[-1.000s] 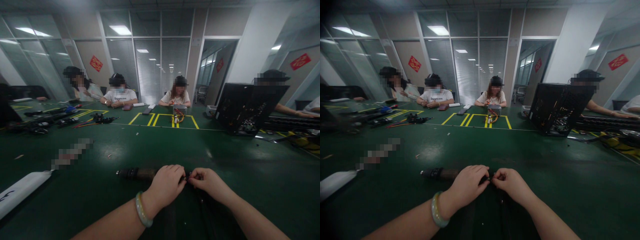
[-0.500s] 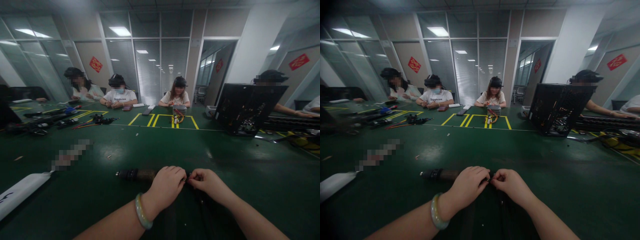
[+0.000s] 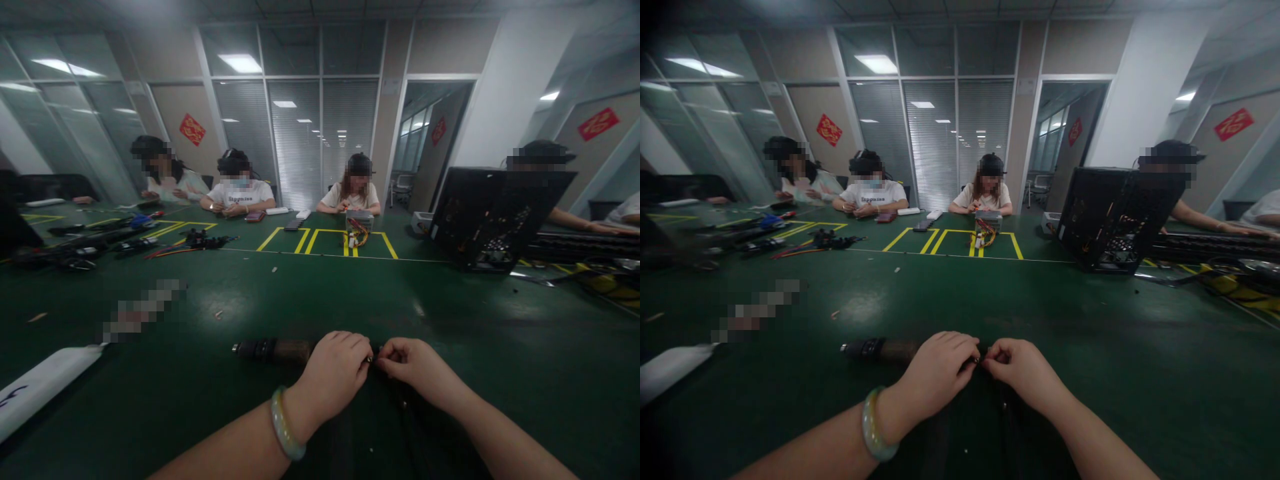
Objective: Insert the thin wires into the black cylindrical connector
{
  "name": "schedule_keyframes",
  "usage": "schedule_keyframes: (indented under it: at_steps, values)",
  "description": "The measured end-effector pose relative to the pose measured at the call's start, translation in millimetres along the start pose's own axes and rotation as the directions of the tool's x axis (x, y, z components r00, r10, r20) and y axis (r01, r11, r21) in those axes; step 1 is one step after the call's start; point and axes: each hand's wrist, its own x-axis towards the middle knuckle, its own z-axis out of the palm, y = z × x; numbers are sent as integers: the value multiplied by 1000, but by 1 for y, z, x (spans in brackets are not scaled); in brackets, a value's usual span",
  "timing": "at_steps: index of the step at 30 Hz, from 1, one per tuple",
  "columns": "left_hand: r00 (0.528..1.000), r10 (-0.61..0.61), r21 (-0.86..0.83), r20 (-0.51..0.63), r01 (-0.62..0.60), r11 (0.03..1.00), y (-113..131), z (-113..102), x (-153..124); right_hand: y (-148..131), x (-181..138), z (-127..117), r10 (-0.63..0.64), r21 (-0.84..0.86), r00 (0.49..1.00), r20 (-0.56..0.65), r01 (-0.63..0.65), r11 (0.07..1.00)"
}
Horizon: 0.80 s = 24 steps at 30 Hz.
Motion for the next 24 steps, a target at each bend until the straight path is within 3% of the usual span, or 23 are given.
schedule_keyframes:
  at_steps: [9, 24]
  values:
    - [1000, -18, -15, -18, 18, 1000, -1, -1, 1, 3, 2, 1, -23, 65, 1000, 10, 22, 998]
    - [999, -2, 11, 42, 1, 1000, -3, 0, 0, 0, 2, 0, -33, 22, 999, 1, 33, 999]
